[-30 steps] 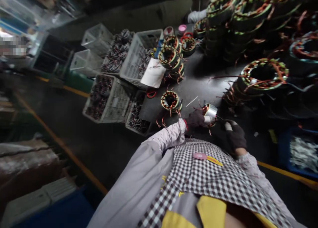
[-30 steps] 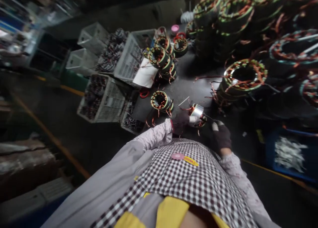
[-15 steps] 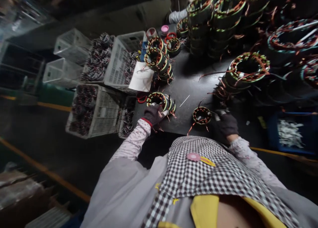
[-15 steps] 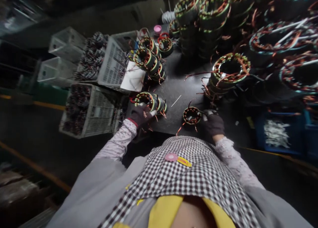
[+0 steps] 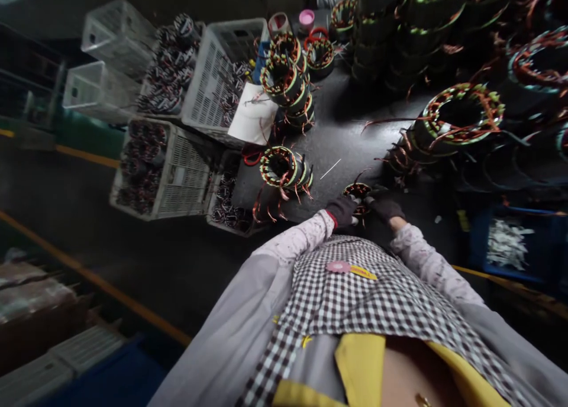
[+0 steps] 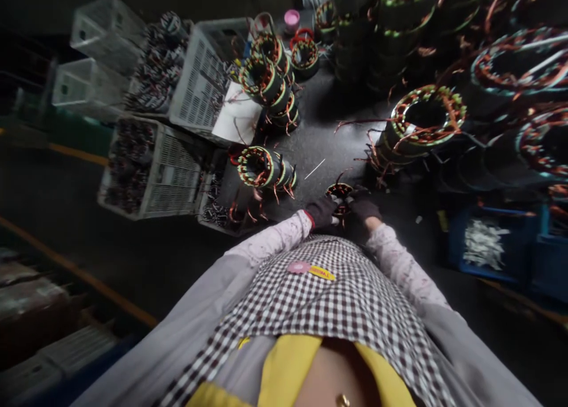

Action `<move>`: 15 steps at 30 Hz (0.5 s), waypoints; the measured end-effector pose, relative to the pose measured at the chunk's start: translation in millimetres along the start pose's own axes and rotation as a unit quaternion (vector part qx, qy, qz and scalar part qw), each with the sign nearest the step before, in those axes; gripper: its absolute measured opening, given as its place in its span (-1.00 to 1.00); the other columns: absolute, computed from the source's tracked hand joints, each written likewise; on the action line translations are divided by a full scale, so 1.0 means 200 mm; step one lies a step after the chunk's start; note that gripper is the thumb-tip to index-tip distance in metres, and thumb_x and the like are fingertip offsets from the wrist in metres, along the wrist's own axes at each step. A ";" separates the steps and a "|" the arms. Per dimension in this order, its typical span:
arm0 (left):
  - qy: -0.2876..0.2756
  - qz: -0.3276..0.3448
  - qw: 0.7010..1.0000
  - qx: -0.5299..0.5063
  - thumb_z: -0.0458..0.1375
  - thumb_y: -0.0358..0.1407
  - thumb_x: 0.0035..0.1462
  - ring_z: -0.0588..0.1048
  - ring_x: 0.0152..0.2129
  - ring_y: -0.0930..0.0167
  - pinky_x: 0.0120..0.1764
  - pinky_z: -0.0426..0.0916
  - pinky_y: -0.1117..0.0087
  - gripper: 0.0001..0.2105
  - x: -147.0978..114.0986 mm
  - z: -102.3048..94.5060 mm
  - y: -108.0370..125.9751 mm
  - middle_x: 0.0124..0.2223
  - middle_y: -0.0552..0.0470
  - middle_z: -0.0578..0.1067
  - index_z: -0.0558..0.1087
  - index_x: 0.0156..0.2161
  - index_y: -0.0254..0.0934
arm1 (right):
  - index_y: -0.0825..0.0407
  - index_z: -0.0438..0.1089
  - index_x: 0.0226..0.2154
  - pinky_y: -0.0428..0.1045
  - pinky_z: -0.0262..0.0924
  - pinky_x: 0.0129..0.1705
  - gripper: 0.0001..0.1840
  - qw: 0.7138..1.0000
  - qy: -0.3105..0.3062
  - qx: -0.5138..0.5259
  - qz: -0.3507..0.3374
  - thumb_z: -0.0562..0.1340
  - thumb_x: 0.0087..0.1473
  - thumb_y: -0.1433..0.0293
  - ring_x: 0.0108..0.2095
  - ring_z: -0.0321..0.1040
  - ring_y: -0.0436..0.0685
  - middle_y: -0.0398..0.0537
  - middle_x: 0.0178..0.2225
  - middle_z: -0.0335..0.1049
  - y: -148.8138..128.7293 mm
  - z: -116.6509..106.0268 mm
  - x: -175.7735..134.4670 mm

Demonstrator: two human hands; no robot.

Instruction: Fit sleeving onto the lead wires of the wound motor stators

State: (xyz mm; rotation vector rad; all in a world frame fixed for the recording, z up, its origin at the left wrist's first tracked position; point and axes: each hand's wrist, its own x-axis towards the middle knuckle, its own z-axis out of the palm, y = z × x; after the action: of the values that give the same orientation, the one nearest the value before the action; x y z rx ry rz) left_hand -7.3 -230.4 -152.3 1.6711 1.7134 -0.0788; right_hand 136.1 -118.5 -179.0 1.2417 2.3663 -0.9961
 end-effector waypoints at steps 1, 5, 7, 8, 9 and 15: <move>-0.018 0.004 1.000 -0.001 0.36 -0.26 0.36 0.58 0.30 0.03 0.36 0.49 0.10 -0.43 0.07 0.02 -0.01 0.38 -0.39 0.58 0.55 0.40 -0.43 | 0.08 0.64 0.16 -0.03 0.35 0.16 -0.58 1.000 -0.020 0.014 -0.001 0.22 0.36 0.46 0.03 0.56 0.19 0.17 0.12 0.68 0.02 -0.03 0.00; -0.015 0.011 1.000 -0.004 0.32 -0.30 0.35 0.59 0.25 -0.04 0.32 0.48 0.05 -0.53 0.15 0.08 -0.07 0.29 -0.43 0.62 0.63 0.29 -0.46 | 0.11 0.68 0.06 -0.07 0.35 0.05 -0.60 0.997 -0.047 0.059 0.009 0.26 0.23 0.52 -0.06 0.56 0.15 0.14 0.04 0.71 0.05 -0.05 -0.01; -0.015 0.025 1.000 -0.005 0.30 -0.29 0.39 0.58 0.26 -0.03 0.34 0.46 0.06 -0.57 0.12 0.12 -0.08 0.29 -0.40 0.62 0.65 0.27 -0.43 | 0.13 0.66 0.13 -0.03 0.34 0.13 -0.58 0.996 -0.024 0.075 0.030 0.23 0.31 0.46 0.02 0.55 0.18 0.19 0.11 0.68 0.05 0.01 -0.04; -0.017 0.032 0.999 -0.005 0.28 -0.27 0.42 0.57 0.28 -0.01 0.36 0.44 0.07 -0.59 0.10 0.13 -0.08 0.30 -0.37 0.62 0.65 0.27 -0.40 | 0.14 0.64 0.19 -0.01 0.32 0.20 -0.56 0.996 -0.008 0.082 0.042 0.22 0.37 0.42 0.09 0.53 0.20 0.22 0.18 0.65 0.04 0.04 -0.06; -0.015 0.030 0.999 -0.007 0.26 -0.26 0.45 0.56 0.30 0.00 0.38 0.41 0.08 -0.60 0.08 0.14 -0.08 0.32 -0.34 0.61 0.65 0.28 -0.36 | 0.15 0.61 0.23 0.01 0.29 0.27 -0.53 0.995 0.010 0.088 0.053 0.20 0.42 0.37 0.18 0.50 0.22 0.26 0.26 0.60 0.03 0.08 -0.08; 0.024 -0.050 0.998 -0.039 0.31 -0.17 0.44 0.57 0.29 -0.04 0.36 0.44 0.02 -0.50 0.10 0.18 -0.04 0.31 -0.45 0.60 0.57 0.35 -0.43 | 0.16 0.61 0.26 0.19 0.13 0.45 -0.52 0.998 0.064 0.008 -0.007 0.18 0.48 0.32 0.37 0.34 0.44 0.42 0.39 0.45 0.00 0.14 -0.15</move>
State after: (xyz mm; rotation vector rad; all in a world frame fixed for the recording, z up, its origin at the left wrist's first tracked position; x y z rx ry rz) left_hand 3.5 -233.6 -193.9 1.5415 1.8127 -0.0171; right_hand 153.0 -156.6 -183.5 1.3344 2.4713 -0.9685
